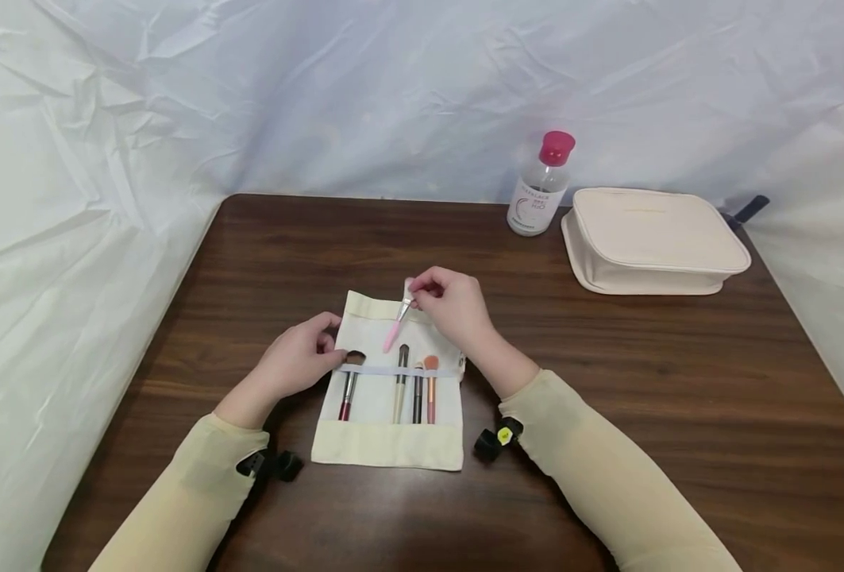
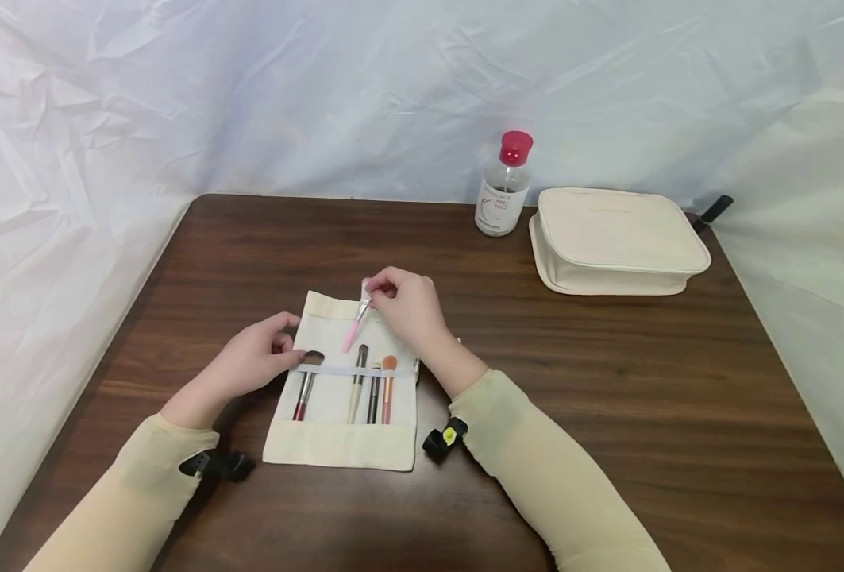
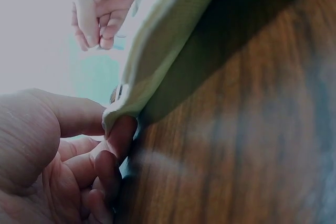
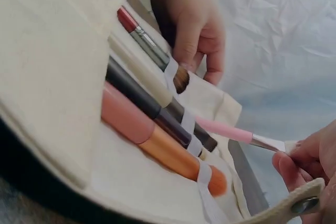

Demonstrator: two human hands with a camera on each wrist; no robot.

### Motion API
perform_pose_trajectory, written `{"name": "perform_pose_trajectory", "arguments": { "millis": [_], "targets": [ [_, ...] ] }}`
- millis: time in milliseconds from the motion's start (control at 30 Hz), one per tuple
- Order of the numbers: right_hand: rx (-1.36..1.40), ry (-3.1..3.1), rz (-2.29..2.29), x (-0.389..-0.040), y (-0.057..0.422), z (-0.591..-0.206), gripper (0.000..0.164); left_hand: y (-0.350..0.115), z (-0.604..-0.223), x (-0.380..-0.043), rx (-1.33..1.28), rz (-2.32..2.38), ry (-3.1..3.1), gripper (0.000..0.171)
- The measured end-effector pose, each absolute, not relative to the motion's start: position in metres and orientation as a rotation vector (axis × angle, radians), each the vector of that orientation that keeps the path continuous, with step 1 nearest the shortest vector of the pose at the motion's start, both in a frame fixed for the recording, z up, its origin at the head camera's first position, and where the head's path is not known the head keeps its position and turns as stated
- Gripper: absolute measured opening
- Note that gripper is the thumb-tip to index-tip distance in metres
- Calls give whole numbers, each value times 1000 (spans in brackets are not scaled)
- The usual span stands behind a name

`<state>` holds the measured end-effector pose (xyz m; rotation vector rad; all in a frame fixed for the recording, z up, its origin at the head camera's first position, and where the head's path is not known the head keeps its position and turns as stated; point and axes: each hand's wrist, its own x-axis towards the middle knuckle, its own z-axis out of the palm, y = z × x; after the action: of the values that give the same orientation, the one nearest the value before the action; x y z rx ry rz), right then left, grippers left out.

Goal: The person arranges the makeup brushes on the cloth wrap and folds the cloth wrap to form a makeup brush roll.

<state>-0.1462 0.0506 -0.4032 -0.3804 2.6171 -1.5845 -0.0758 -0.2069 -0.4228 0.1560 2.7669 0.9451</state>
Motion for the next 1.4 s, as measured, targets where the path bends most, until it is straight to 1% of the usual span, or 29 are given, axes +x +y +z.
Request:
{"name": "perform_pose_trajectory", "arguments": {
  "millis": [333,600,800,933,1000,1167,1267,1400],
  "targets": [
    [-579,2725,-1340,-144,45,-413,8,-206,-421,-76,150,943,2758,36],
    [-632,2592,-1333,-145,41,-415,9,-207,-419,-74,124,937,2753,36],
    [-683,2499,-1205,-146,38,-419,14,-206,-420,-75,132,961,2753,38],
    [-691,2460,-1104,-147,39,-418,8,-205,-420,-76,141,965,2757,39],
    [-685,2431,-1078,-147,41,-416,11,-205,-420,-76,143,956,2761,38],
    [-694,2334,-1022,-149,47,-410,26,-205,-420,-76,142,932,2764,37],
    [-770,2279,-992,-150,50,-408,32,-205,-420,-76,129,923,2763,37],
    [-900,2205,-963,-149,51,-408,34,-205,-421,-75,129,928,2762,37]
  ]
}}
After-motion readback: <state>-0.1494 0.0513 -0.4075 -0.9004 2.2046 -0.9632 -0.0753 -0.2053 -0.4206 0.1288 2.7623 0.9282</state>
